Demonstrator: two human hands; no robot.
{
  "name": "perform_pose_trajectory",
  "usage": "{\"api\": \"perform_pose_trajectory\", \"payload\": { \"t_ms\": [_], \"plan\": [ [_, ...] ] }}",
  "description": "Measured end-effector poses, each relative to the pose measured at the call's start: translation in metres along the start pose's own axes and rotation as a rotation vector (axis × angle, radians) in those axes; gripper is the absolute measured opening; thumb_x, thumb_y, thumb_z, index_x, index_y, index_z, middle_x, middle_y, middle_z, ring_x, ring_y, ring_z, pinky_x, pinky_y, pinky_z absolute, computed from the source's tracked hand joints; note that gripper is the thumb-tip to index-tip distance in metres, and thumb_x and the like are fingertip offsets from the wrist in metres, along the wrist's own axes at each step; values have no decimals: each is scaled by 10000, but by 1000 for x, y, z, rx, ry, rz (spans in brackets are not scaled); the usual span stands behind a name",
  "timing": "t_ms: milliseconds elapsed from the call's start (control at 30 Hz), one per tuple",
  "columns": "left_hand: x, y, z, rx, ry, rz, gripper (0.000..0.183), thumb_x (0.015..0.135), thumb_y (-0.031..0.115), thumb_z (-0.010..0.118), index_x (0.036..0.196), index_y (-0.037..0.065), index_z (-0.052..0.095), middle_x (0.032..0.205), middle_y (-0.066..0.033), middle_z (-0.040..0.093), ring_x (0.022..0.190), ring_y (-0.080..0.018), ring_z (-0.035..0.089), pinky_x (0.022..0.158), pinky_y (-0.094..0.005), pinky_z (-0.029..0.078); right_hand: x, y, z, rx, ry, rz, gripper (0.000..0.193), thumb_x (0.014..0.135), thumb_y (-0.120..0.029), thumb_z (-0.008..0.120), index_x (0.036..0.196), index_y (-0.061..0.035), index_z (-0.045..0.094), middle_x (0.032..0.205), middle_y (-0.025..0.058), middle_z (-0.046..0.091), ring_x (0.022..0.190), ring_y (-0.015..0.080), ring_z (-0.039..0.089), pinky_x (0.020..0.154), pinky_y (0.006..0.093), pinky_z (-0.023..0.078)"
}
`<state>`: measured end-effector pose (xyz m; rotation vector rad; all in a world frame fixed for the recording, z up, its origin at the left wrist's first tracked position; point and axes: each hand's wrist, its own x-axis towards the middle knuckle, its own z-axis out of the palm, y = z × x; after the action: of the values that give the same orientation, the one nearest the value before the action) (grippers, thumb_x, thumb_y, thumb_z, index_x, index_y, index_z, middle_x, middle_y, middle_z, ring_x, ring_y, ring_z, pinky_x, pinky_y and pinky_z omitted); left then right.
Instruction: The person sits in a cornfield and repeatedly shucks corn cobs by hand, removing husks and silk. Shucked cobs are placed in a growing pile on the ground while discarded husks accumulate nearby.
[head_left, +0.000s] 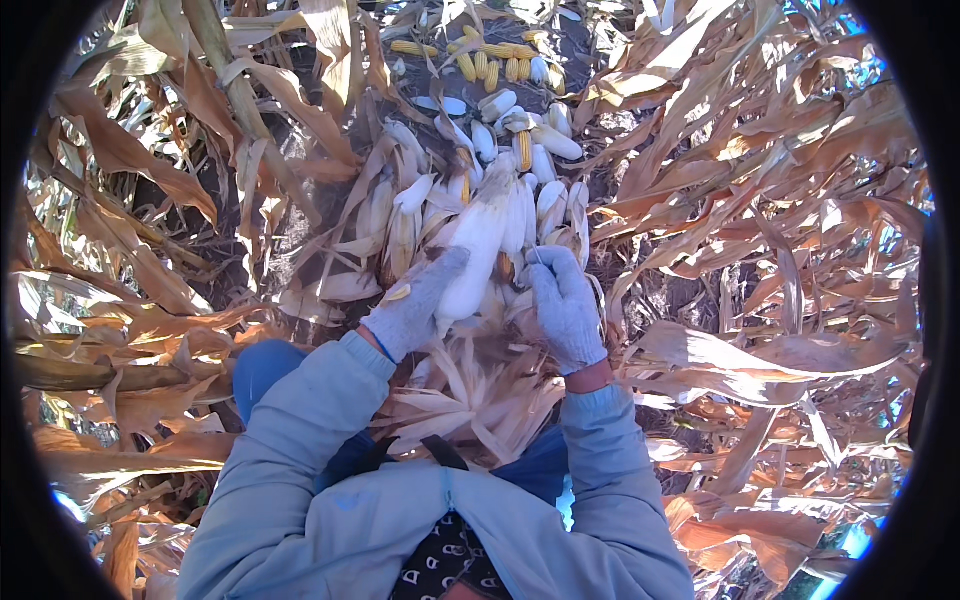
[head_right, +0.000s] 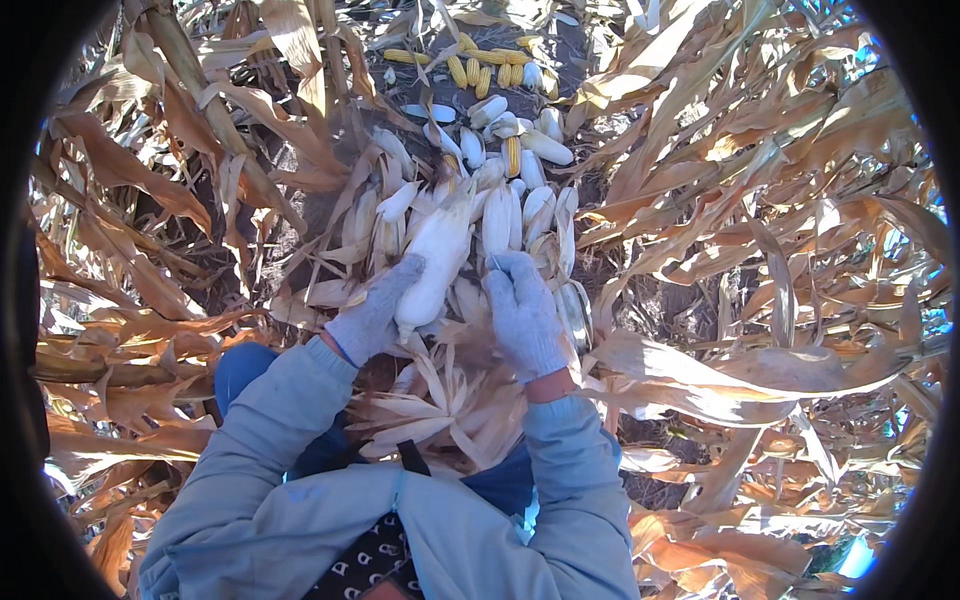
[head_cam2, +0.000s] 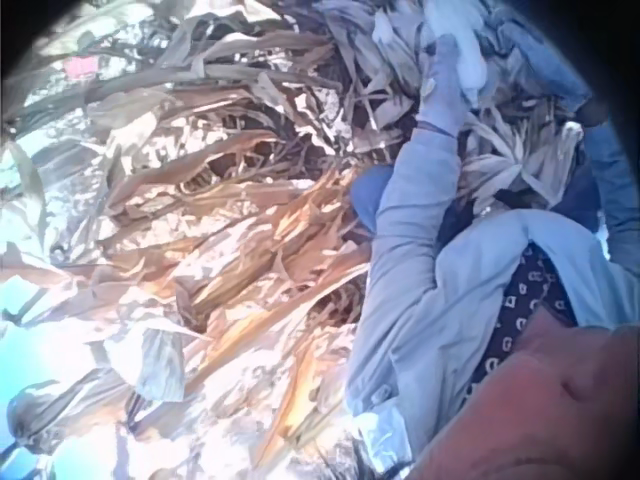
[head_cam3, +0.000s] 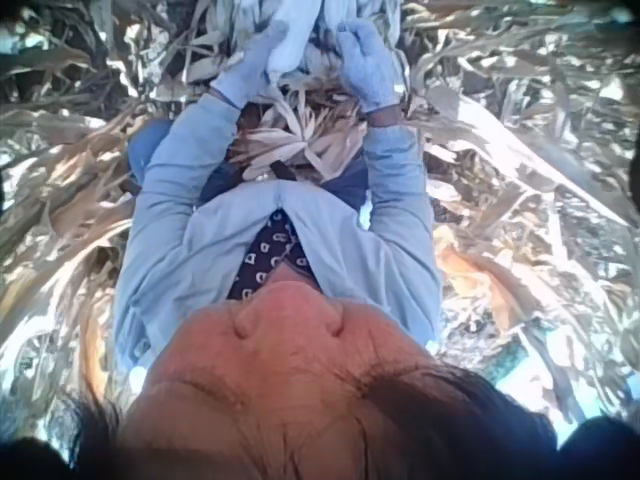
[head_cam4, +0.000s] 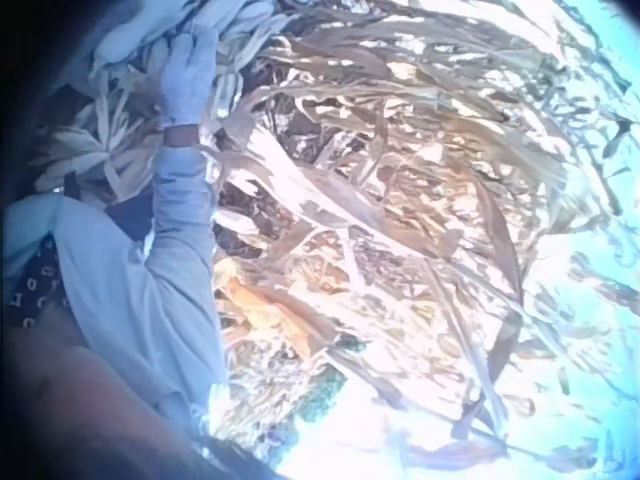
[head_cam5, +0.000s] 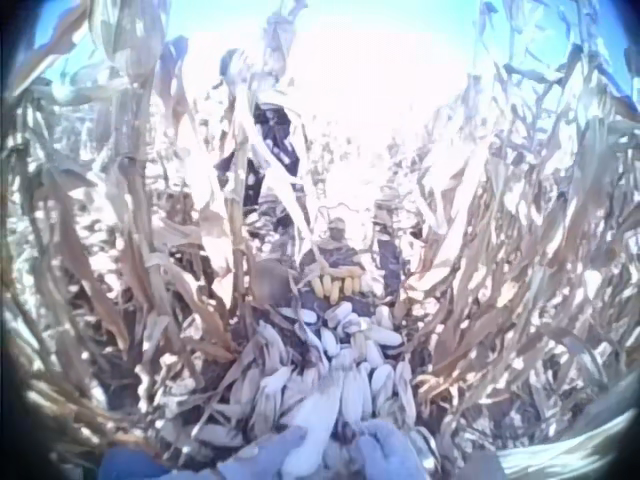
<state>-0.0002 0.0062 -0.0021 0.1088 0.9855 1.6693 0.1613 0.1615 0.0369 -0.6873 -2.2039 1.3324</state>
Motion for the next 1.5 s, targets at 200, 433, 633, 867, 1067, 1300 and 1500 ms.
{"api": "perform_pose_trajectory", "payload": {
  "t_ms": [200, 433, 633, 867, 1067, 1300, 1500],
  "plan": [
    [-3, -10, 10, 183, 87, 62, 520, 949, 201, 774, 1387, 22, 558, 1197, -90, 688, 1010, -152, 695, 885, -305, 596, -8, -8, -1, -418, 11, -305, 192, 989, -168, 634, 1117, -42, 702, 1060, 153, 730, 951, 337, 716, 827, 421, 565],
    [20, -35, -4, -117, -146, 169, 584, 892, 309, 816, 1324, -6, 580, 1192, -105, 690, 1048, -220, 681, 947, -358, 547, -13, -18, -4, -628, -170, -203, 226, 990, -234, 612, 1102, -61, 704, 1078, 174, 723, 998, 376, 692, 832, 468, 555],
    [-3, 11, 23, 1232, 51, 176, 677, 764, 190, 911, 1324, 9, 577, 1223, -69, 691, 1090, -136, 650, 968, -298, 538, 4, 3, -21, -612, -154, -94, 227, 980, -258, 620, 1071, -72, 713, 1006, 184, 730, 963, 395, 695, 822, 487, 552],
    [-21, -15, 10, 569, -175, 150, 649, 834, 52, 804, 1419, 20, 525, 1261, -100, 677, 1159, -195, 662, 995, -351, 572, 30, 38, -63, -511, 273, 22, 170, 991, -234, 612, 1031, -84, 682, 953, 176, 722, 897, 377, 710, 780, 481, 546],
    [-15, -4, 7, -264, -122, -68, 494, 1018, 214, 578, 1437, -31, 483, 1258, -253, 665, 1021, -374, 740, 873, -516, 656, 12, -6, -40, -215, 26, -18, 163, 967, -150, 659, 1057, -19, 691, 961, 150, 699, 857, 270, 686, 784, 372, 540],
    [-10, -7, 3, -139, -53, -31, 470, 1058, 297, 542, 1383, -42, 543, 1157, -221, 717, 971, -336, 759, 820, -486, 662, 2, -22, -21, -364, -95, -347, 150, 910, -136, 695, 1032, -50, 713, 909, 142, 702, 829, 349, 692, 739, 414, 538],
    [-11, -9, 3, 146, -27, -74, 450, 1017, 244, 679, 1352, -35, 567, 1034, -173, 726, 846, -268, 766, 681, -384, 665, -5, -15, -19, -416, -79, -378, 103, 910, -150, 695, 975, -71, 704, 899, 125, 699, 830, 359, 689, 711, 447, 527]
  ]
}}
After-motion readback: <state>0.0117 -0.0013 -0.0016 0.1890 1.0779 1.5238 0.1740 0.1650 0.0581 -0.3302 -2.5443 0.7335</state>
